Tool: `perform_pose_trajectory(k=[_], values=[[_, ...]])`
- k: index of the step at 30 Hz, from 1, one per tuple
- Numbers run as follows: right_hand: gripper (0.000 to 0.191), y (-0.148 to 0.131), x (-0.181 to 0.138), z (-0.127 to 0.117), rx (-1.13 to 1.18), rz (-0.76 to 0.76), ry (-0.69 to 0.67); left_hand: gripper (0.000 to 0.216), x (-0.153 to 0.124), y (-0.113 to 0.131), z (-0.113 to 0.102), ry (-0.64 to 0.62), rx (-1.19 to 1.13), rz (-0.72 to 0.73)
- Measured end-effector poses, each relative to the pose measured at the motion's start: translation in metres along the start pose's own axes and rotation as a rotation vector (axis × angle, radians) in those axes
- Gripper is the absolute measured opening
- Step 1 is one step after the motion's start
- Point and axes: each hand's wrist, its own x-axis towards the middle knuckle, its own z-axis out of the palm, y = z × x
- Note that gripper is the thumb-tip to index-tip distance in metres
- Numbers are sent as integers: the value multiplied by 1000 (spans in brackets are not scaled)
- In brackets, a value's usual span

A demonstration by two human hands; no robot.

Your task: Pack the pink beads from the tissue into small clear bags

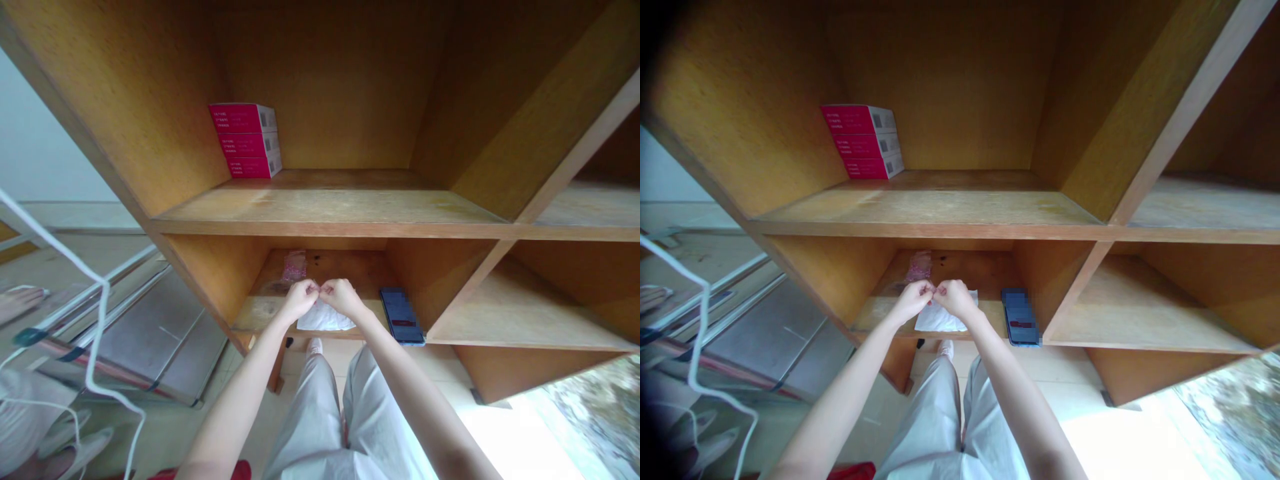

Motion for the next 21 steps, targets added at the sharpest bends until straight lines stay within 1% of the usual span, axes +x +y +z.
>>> perform_pose_trajectory(k=[5, 9, 12, 16, 21], values=[[12, 0, 2, 4, -56, 23, 37, 11, 2, 1, 0, 6, -8, -6], [11, 7, 5, 7, -90, 72, 117, 10, 2, 5, -4, 51, 108, -31], [13, 13, 6, 6, -70, 123, 146, 10, 1, 8, -7, 52, 143, -33], [14, 13, 4, 4, 0, 181, 114, 12, 0, 10, -7, 11, 120, -74], [12, 9, 3, 5, 118, 161, -2, 14, 3, 15, -5, -41, 40, -106]])
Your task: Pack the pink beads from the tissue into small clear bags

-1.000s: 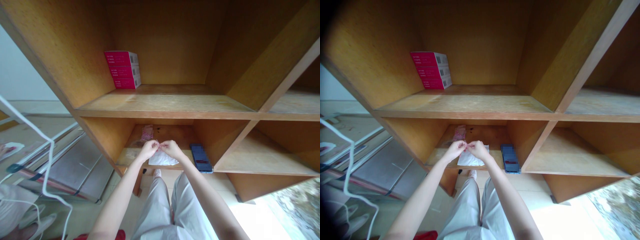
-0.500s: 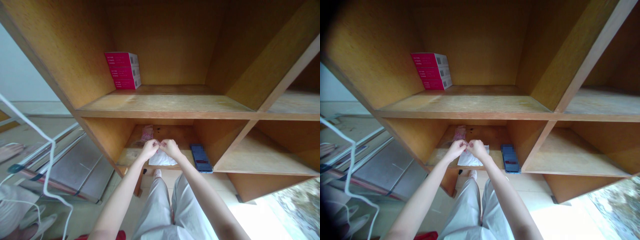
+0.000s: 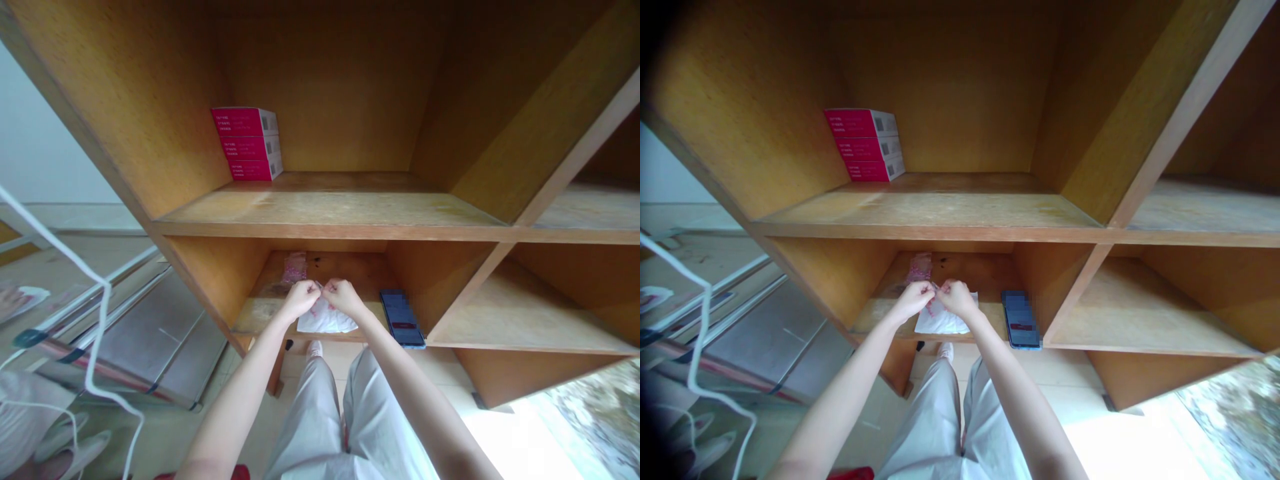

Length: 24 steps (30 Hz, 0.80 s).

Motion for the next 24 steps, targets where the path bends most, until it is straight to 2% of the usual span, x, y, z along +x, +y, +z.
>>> perform_pose_trajectory(k=[2, 6, 8, 11, 16, 20, 24], values=[[8, 2, 1, 1, -18, -30, 11, 15, 0, 2, 0, -16, 27, -3], [19, 5, 2, -1, -168, -151, 101, 19, -1, 1, -1, 22, 197, 0], [20, 4, 0, -3, -220, -233, 82, 22, -1, -1, 0, 68, 280, -7], [25, -1, -2, -8, -295, -305, -18, 30, 0, -3, 0, 88, 325, -71], [29, -10, -5, -10, -548, -231, -172, 37, 2, -3, 1, 62, 278, -167], [26, -14, -4, -9, -659, -171, -184, 33, 2, -2, 5, 19, 195, -63], [21, -12, -1, -9, -609, -190, -168, 30, 0, -4, 6, -5, 165, 34]])
